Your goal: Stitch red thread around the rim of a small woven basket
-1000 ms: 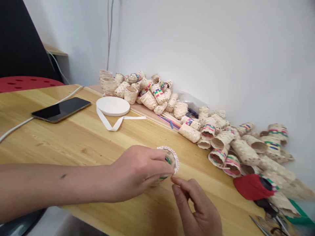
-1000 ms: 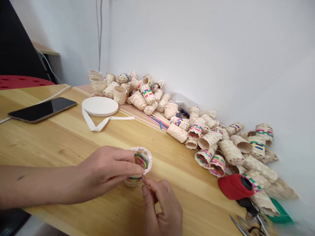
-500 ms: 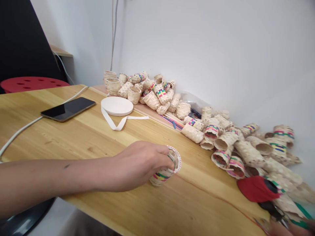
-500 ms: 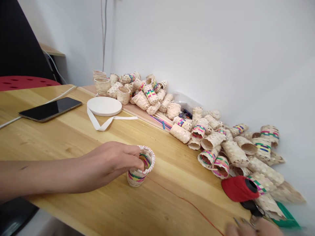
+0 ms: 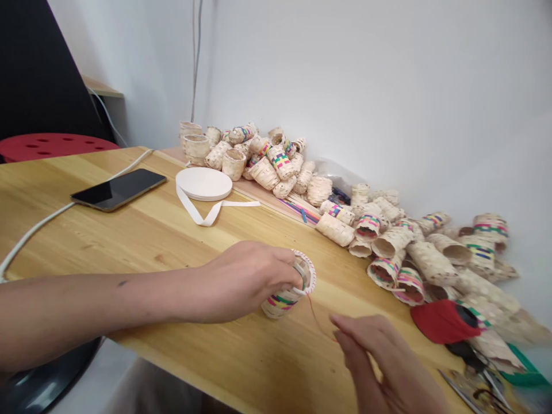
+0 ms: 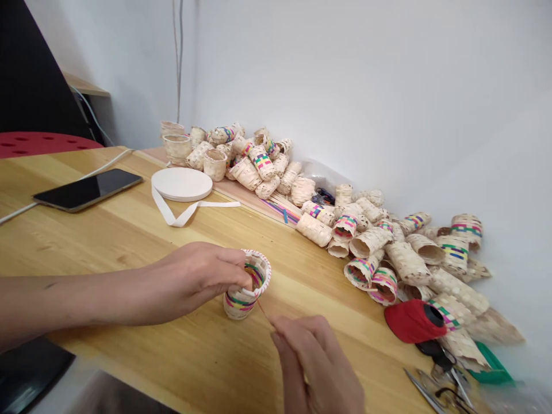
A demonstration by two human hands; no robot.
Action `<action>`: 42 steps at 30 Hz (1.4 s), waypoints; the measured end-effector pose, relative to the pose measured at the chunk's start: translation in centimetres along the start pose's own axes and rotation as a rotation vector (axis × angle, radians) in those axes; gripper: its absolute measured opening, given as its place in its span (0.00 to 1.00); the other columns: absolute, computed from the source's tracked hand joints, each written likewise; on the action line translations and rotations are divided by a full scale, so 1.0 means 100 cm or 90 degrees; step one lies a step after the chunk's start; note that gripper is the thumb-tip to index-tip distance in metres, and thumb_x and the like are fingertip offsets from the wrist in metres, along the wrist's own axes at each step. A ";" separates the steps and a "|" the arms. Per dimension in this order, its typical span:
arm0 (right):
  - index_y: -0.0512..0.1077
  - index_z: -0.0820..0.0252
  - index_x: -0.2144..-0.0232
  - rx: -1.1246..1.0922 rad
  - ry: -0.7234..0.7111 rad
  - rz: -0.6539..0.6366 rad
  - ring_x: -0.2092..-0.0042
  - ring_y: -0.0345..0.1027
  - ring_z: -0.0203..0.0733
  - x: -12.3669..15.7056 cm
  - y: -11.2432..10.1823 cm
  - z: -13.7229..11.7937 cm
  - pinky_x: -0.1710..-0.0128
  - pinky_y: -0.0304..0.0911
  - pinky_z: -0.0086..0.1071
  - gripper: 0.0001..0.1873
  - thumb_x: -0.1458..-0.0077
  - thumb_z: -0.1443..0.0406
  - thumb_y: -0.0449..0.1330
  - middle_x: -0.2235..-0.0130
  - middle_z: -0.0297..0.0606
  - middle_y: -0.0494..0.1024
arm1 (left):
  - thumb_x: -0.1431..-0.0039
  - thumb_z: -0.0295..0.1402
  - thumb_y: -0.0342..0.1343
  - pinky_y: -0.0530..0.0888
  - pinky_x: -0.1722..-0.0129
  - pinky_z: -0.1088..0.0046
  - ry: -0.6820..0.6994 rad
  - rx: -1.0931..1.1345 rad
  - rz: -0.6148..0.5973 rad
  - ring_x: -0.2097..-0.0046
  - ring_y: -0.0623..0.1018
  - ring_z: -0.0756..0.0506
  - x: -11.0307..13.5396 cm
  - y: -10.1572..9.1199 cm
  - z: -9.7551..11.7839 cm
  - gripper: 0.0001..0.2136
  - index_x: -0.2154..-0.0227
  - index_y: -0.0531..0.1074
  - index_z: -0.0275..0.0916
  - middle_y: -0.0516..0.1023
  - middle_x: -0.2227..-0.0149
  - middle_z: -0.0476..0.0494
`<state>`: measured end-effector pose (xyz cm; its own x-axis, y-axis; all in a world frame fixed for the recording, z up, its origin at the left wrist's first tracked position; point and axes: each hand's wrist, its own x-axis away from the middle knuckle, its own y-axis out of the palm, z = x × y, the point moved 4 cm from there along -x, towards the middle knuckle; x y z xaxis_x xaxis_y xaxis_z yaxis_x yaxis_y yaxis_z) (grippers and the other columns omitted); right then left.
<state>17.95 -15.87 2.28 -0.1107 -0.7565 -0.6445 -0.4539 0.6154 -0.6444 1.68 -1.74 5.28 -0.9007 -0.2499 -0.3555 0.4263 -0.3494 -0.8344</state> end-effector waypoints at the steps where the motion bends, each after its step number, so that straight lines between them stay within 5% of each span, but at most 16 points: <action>1: 0.74 0.54 0.61 0.003 -0.014 -0.019 0.70 0.70 0.34 -0.007 0.010 -0.007 0.74 0.65 0.25 0.06 0.40 0.64 0.57 0.69 0.34 0.74 | 0.36 0.25 0.45 0.63 0.67 0.79 0.003 0.004 -0.005 0.63 0.73 0.51 0.000 0.000 0.000 0.11 0.65 0.74 0.39 0.75 0.62 0.49; 8: 0.70 0.56 0.63 -0.020 -0.020 -0.038 0.69 0.70 0.35 -0.032 0.041 -0.020 0.71 0.65 0.25 0.09 0.37 0.68 0.50 0.69 0.34 0.74 | 0.37 0.25 0.48 0.65 0.66 0.80 0.006 0.022 0.004 0.63 0.74 0.50 0.000 0.002 -0.003 0.10 0.64 0.75 0.39 0.76 0.62 0.47; 18: 0.69 0.55 0.67 0.029 -0.081 -0.104 0.73 0.67 0.34 -0.045 0.040 -0.018 0.74 0.62 0.25 0.11 0.37 0.67 0.48 0.74 0.30 0.70 | 0.36 0.26 0.48 0.65 0.65 0.80 0.021 0.069 0.077 0.63 0.75 0.51 0.002 0.004 -0.005 0.08 0.63 0.73 0.39 0.76 0.64 0.49; 28: 0.72 0.56 0.63 -0.068 0.049 0.009 0.73 0.68 0.33 -0.017 0.038 -0.010 0.74 0.63 0.24 0.06 0.39 0.67 0.55 0.73 0.31 0.72 | 0.37 0.24 0.49 0.66 0.63 0.80 0.012 0.078 0.021 0.61 0.74 0.50 0.001 0.001 -0.004 0.09 0.63 0.75 0.38 0.76 0.63 0.47; 42: 0.73 0.59 0.64 -0.014 -0.010 -0.002 0.75 0.66 0.31 -0.012 0.043 -0.018 0.74 0.62 0.22 0.06 0.41 0.69 0.56 0.75 0.30 0.70 | 0.37 0.25 0.50 0.66 0.62 0.80 0.005 0.066 0.021 0.59 0.74 0.50 0.000 0.002 -0.006 0.09 0.61 0.75 0.38 0.76 0.61 0.47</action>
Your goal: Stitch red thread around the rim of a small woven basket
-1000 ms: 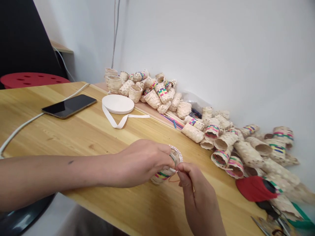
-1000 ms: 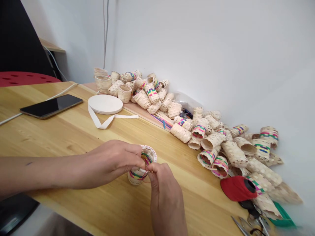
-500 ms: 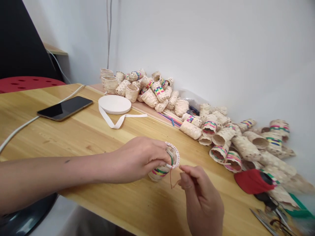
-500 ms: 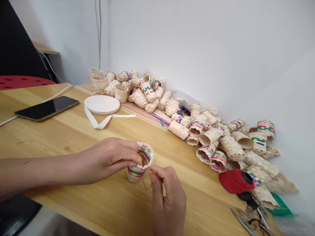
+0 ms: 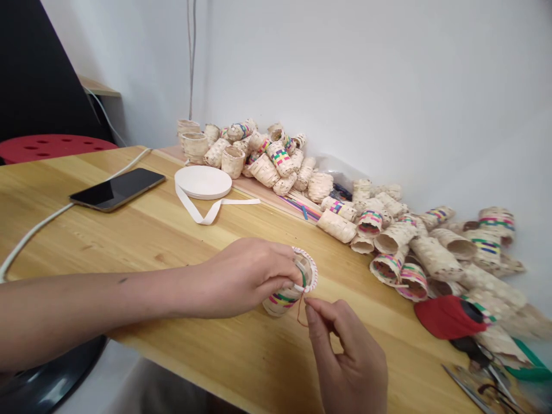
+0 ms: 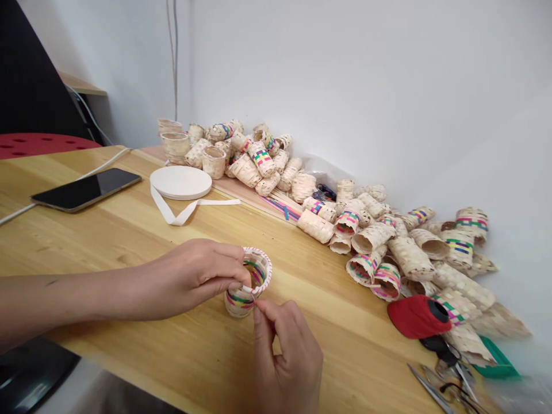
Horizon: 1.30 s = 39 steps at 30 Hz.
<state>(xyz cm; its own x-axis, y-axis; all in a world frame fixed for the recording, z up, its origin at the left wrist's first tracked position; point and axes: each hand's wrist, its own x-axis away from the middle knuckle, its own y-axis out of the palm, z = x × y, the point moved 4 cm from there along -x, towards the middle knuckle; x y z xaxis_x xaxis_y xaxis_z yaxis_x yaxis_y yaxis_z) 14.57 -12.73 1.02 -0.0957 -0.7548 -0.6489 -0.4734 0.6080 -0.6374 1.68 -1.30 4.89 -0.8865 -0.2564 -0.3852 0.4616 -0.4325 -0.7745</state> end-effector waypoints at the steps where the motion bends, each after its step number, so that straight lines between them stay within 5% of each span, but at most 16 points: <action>1: 0.73 0.59 0.64 0.001 0.002 -0.001 0.75 0.66 0.31 0.000 0.000 0.000 0.74 0.62 0.22 0.06 0.41 0.69 0.56 0.75 0.30 0.70 | 0.37 0.25 0.50 0.66 0.62 0.80 -0.001 -0.003 -0.002 0.59 0.74 0.49 0.000 0.000 0.000 0.09 0.61 0.75 0.38 0.76 0.62 0.47; 12: 0.73 0.58 0.66 -0.040 0.064 0.007 0.75 0.68 0.31 0.001 0.003 -0.005 0.74 0.64 0.21 0.06 0.41 0.68 0.56 0.74 0.30 0.74 | 0.36 0.26 0.49 0.66 0.63 0.80 -0.002 0.005 0.009 0.61 0.74 0.50 -0.001 0.001 -0.001 0.09 0.63 0.75 0.37 0.76 0.64 0.47; 20: 0.76 0.56 0.69 -0.137 0.304 0.071 0.79 0.65 0.33 0.012 0.017 -0.004 0.76 0.62 0.25 0.12 0.42 0.57 0.57 0.78 0.29 0.72 | 0.39 0.24 0.52 0.65 0.64 0.80 -0.016 0.019 0.026 0.63 0.74 0.51 0.000 0.002 -0.002 0.07 0.66 0.75 0.35 0.76 0.66 0.48; 27: 0.73 0.57 0.73 -0.196 0.411 0.057 0.79 0.63 0.32 0.008 0.020 -0.006 0.76 0.58 0.24 0.16 0.44 0.52 0.56 0.81 0.28 0.70 | 0.40 0.22 0.53 0.66 0.65 0.81 0.011 0.033 0.057 0.64 0.74 0.52 0.003 0.005 0.000 0.07 0.66 0.75 0.35 0.76 0.67 0.48; 34: 0.70 0.58 0.60 -0.335 0.326 0.012 0.71 0.74 0.36 0.013 0.016 0.013 0.71 0.69 0.25 0.12 0.44 0.58 0.59 0.73 0.33 0.77 | 0.40 0.22 0.51 0.66 0.65 0.81 0.029 0.018 0.073 0.64 0.74 0.51 0.003 0.006 0.000 0.09 0.65 0.76 0.35 0.76 0.65 0.48; 39: 0.66 0.56 0.59 -0.322 0.249 0.005 0.71 0.75 0.36 0.009 0.014 0.014 0.71 0.71 0.25 0.07 0.42 0.65 0.57 0.72 0.32 0.77 | 0.38 0.24 0.49 0.67 0.65 0.80 0.056 0.000 0.080 0.64 0.74 0.51 0.005 0.011 0.005 0.09 0.66 0.75 0.35 0.76 0.64 0.46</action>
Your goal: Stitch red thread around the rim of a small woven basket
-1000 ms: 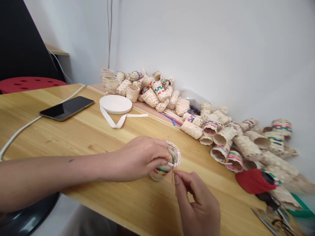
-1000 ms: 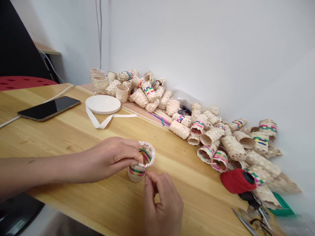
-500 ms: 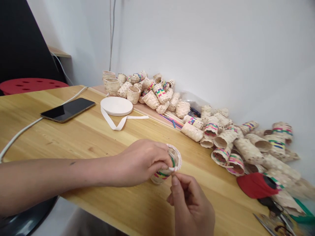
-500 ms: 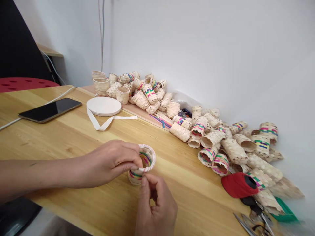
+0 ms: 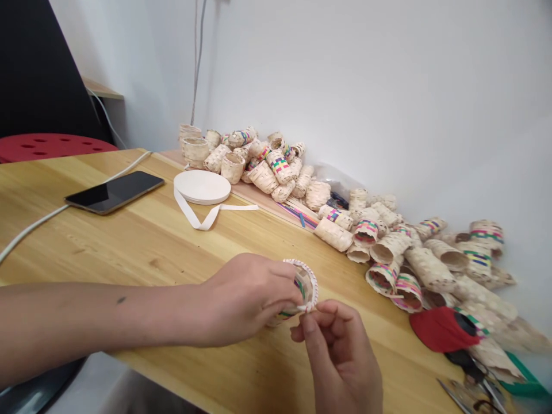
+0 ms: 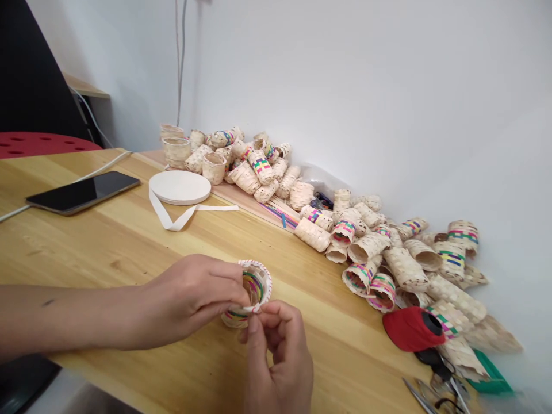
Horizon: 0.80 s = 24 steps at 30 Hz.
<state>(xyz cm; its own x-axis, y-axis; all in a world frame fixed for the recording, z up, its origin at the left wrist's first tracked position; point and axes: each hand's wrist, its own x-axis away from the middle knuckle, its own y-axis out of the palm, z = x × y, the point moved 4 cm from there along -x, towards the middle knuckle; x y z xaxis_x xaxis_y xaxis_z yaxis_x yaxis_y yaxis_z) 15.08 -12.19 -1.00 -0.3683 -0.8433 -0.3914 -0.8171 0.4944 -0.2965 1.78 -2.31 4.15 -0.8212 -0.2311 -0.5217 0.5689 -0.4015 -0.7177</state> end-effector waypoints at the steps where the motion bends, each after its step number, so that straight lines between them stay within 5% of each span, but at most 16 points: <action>1: 0.66 0.57 0.58 0.038 -0.025 -0.015 0.71 0.75 0.36 -0.003 -0.001 -0.003 0.71 0.71 0.26 0.08 0.41 0.65 0.57 0.71 0.33 0.77 | 0.38 0.24 0.49 0.67 0.65 0.80 0.006 -0.004 0.004 0.64 0.74 0.51 0.000 0.000 0.001 0.09 0.66 0.74 0.35 0.76 0.64 0.46; 8: 0.74 0.53 0.64 0.373 -0.237 -0.024 0.59 0.70 0.41 -0.025 -0.020 -0.039 0.62 0.66 0.32 0.08 0.40 0.63 0.55 0.62 0.38 0.75 | 0.39 0.21 0.48 0.68 0.65 0.80 0.030 0.007 -0.006 0.64 0.74 0.51 0.002 0.001 0.006 0.10 0.66 0.73 0.36 0.76 0.63 0.46; 17: 0.70 0.54 0.72 0.245 -0.137 -0.148 0.59 0.68 0.37 -0.032 -0.011 -0.041 0.60 0.62 0.29 0.07 0.40 0.64 0.56 0.62 0.33 0.73 | 0.37 0.23 0.47 0.70 0.65 0.80 0.041 -0.001 -0.026 0.64 0.75 0.51 0.003 0.003 0.008 0.11 0.66 0.75 0.36 0.77 0.65 0.45; 24: 0.66 0.54 0.66 0.023 -0.079 0.086 0.68 0.69 0.36 -0.038 -0.019 -0.061 0.64 0.66 0.33 0.07 0.36 0.62 0.50 0.70 0.32 0.74 | 0.38 0.21 0.46 0.71 0.62 0.80 0.060 0.010 -0.035 0.60 0.77 0.50 0.002 0.002 0.011 0.11 0.64 0.74 0.37 0.78 0.60 0.44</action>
<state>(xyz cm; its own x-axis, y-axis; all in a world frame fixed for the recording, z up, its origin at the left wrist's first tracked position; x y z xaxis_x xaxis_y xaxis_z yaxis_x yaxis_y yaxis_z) 15.37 -11.20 6.42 -0.4144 -0.7369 -0.5340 -0.7460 0.6112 -0.2645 1.68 -3.36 4.42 -0.8428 -0.1247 -0.5236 0.5222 -0.4253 -0.7392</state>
